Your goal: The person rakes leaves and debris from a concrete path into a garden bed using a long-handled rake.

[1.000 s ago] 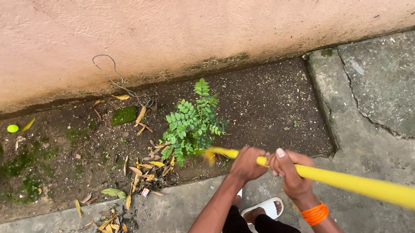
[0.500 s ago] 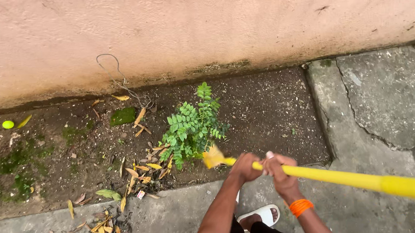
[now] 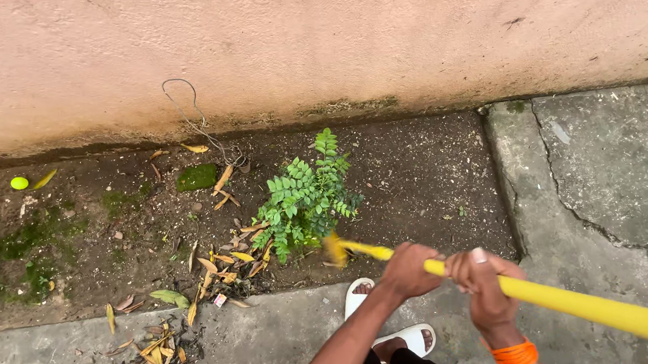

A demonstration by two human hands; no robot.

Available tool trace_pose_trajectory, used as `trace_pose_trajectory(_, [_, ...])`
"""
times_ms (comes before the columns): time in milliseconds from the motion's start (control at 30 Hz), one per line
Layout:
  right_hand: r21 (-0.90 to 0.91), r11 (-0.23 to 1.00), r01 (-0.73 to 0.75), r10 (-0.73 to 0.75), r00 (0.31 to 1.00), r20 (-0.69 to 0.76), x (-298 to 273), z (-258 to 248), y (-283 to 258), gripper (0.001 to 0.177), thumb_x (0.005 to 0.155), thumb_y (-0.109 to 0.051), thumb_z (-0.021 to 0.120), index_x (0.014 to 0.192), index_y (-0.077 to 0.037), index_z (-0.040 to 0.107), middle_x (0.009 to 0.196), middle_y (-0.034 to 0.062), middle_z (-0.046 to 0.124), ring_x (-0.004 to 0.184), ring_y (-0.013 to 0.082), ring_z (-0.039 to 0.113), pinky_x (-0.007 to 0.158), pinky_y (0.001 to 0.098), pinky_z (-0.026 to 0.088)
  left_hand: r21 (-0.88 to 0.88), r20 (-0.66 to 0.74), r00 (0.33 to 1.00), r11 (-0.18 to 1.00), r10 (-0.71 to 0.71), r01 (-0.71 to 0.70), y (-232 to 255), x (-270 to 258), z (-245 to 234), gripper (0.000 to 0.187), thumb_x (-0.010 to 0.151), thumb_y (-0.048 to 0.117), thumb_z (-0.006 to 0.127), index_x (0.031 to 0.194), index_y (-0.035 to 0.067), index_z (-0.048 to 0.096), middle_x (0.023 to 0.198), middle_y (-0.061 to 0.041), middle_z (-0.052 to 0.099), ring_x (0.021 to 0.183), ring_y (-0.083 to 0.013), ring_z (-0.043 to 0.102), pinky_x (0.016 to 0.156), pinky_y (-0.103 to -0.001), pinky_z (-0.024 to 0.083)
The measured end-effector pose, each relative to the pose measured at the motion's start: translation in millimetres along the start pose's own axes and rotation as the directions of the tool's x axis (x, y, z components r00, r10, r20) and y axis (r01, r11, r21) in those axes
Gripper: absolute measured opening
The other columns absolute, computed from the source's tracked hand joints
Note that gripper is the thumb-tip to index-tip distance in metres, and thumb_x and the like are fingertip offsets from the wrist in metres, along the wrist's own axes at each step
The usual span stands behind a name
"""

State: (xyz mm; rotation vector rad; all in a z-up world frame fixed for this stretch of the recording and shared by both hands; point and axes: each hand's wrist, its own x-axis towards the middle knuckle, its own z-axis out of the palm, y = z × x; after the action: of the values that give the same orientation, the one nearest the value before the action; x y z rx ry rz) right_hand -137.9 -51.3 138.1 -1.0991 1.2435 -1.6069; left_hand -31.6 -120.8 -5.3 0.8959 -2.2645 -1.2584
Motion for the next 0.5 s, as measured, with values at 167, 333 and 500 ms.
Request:
trace_pose_trajectory(167, [-0.451,0.885,0.112,-0.103,0.994,0.046,-2.4,-7.8,0.8,0.032,0.101,-0.016,0.052,0.073,-0.004,0.058,0.061,0.0025,0.055,0.054,0.0118,0.053,0.059,0.0317,0.048,-0.102,-0.031,0.999,0.994,-0.033,0.03,-10.6,34.0,36.7,0.029,0.093,0.034,0.069,0.076,0.012,0.064,0.08,-0.013,0.069,0.08,-0.0355,0.068,0.079,-0.045,0.054])
trace_pose_trajectory(333, [-0.459,0.887,-0.059,0.061,0.998,-0.011,-14.1,-8.2,72.1,0.038,0.098,-0.017,0.053,0.061,-0.006,0.055,0.059,0.0038,0.055,0.051,0.0117,0.049,0.05,0.0287,0.043,-0.021,-0.216,0.945,0.967,0.245,-0.255,-109.4,22.9,89.0,0.021,0.084,0.028,0.076,0.097,0.013,0.068,0.098,-0.009,0.068,0.097,-0.0319,0.065,0.093,-0.044,0.05])
trace_pose_trajectory(500, [-0.083,0.974,-0.208,0.208,0.978,-0.014,-12.7,1.9,80.0,0.051,0.108,-0.022,0.045,0.06,-0.007,0.041,0.06,0.0026,0.047,0.062,0.0152,0.051,0.081,0.0371,0.055,0.023,-0.181,0.983,0.999,-0.031,0.035,-137.5,-26.8,89.6,0.044,0.066,0.033,0.087,0.1,0.01,0.069,0.099,-0.012,0.067,0.098,-0.0357,0.063,0.09,-0.045,0.05])
